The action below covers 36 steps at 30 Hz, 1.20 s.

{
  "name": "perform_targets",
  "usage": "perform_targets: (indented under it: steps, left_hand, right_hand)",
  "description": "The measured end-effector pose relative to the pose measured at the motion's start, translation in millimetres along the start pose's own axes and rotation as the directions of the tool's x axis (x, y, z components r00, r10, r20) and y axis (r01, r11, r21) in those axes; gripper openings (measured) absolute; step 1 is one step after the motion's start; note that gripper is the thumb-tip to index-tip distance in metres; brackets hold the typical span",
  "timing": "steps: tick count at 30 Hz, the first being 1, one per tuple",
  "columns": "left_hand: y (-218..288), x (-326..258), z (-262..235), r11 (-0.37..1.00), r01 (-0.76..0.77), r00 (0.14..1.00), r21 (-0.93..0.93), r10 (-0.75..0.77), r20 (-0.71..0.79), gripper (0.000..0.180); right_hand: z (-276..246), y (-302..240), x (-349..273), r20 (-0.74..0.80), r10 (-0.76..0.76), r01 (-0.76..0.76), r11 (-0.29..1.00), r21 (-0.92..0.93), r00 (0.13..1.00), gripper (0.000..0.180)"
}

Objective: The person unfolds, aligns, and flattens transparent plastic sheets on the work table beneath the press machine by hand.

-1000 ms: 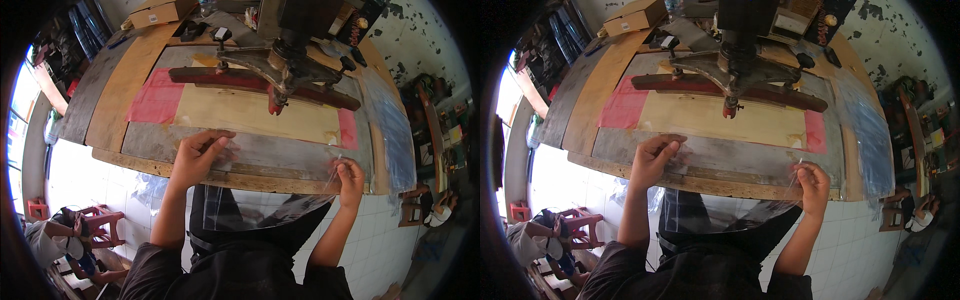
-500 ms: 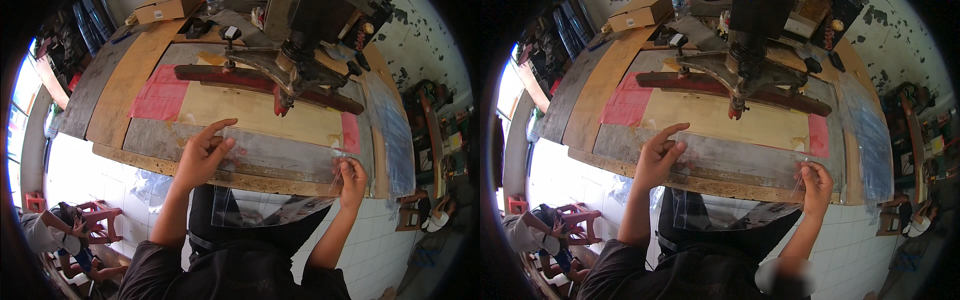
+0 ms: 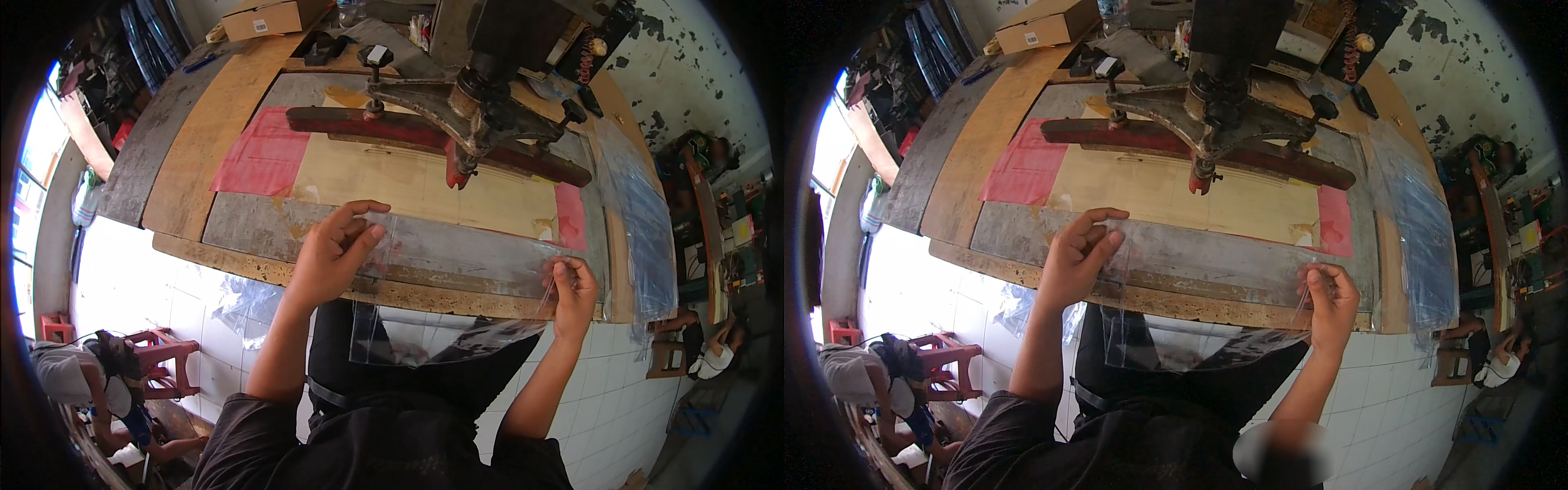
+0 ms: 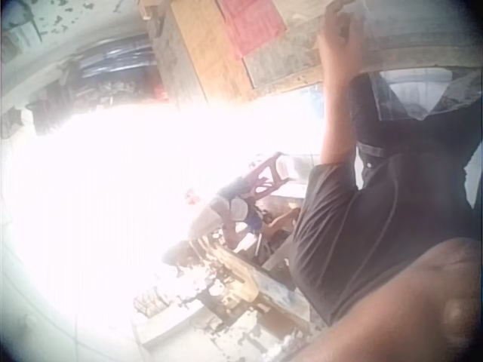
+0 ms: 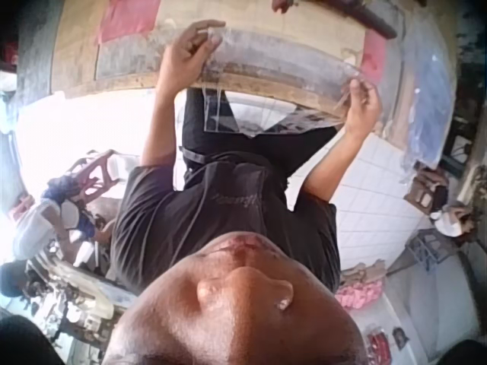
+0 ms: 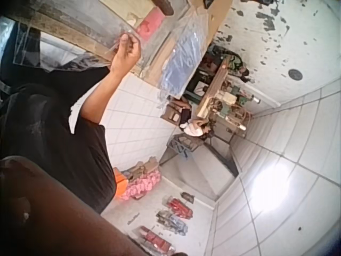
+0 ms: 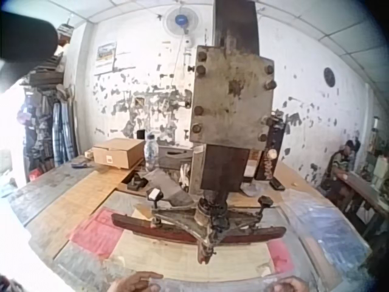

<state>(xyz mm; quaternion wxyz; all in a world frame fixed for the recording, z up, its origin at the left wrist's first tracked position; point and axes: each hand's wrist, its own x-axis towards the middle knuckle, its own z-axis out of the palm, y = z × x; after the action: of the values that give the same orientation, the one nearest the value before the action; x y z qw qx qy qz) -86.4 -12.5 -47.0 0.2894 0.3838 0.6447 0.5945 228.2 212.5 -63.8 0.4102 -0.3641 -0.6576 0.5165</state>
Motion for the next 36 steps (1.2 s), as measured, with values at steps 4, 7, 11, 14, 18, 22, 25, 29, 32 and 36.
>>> perform_targets:
  steps: [4,7,11,14,18,22,25,29,32,36]
  left_hand:
    - [0.2,-0.7,3.9,1.000,-0.027,0.998,0.008,0.027,-0.055,0.027]
    - [-1.8,-0.4,4.0,0.999,-0.028,0.998,0.020,0.030,-0.059,0.027]
    - [-1.1,-0.1,0.6,0.999,-0.001,1.000,0.040,0.002,-0.027,0.025]
    - [-3.2,-0.8,3.2,0.997,-0.052,0.997,0.064,0.056,-0.057,0.025]
    - [4.2,-0.7,6.0,0.973,-0.077,0.993,0.219,0.094,-0.067,0.024]
    - [3.0,-2.0,10.7,0.905,-0.176,0.968,0.389,0.230,-0.098,0.023]
    - [5.3,-2.0,16.7,0.872,-0.190,0.964,0.451,0.254,-0.084,0.023]
    - [0.1,-3.1,18.3,0.819,-0.223,0.957,0.529,0.286,-0.039,0.024]
    - [-5.1,-4.5,19.9,0.781,-0.217,0.956,0.585,0.292,-0.035,0.022]
    - [4.4,-3.6,28.9,0.689,-0.216,0.933,0.692,0.354,-0.061,0.028]
  right_hand:
    - [1.1,-1.5,-1.0,-0.007,-0.005,0.005,1.000,-0.008,1.000,0.026]
    - [-0.1,1.5,-0.7,-0.009,-0.005,0.005,1.000,-0.014,1.000,0.026]
    - [-0.4,1.7,-2.3,-0.025,-0.011,0.011,1.000,-0.020,1.000,0.026]
    - [-1.7,-1.5,-3.3,-0.054,0.031,-0.033,0.999,-0.040,0.998,0.025]
    - [-4.7,-4.3,-4.3,-0.031,0.063,-0.065,0.996,-0.054,0.998,0.023]
    - [5.1,-22.8,-9.8,-0.056,0.051,-0.051,0.999,0.003,0.997,0.026]
    - [-2.5,-18.3,-13.4,-0.105,0.023,-0.032,0.996,-0.088,0.994,0.026]
    - [-7.4,-4.4,-13.6,-0.133,-0.002,-0.027,0.976,-0.217,0.991,0.025]
    - [-0.1,-5.0,-15.7,-0.146,-0.052,-0.016,0.904,-0.427,0.988,0.023]
    - [11.7,-12.0,-17.3,-0.077,-0.338,0.207,0.725,-0.657,0.938,0.018]
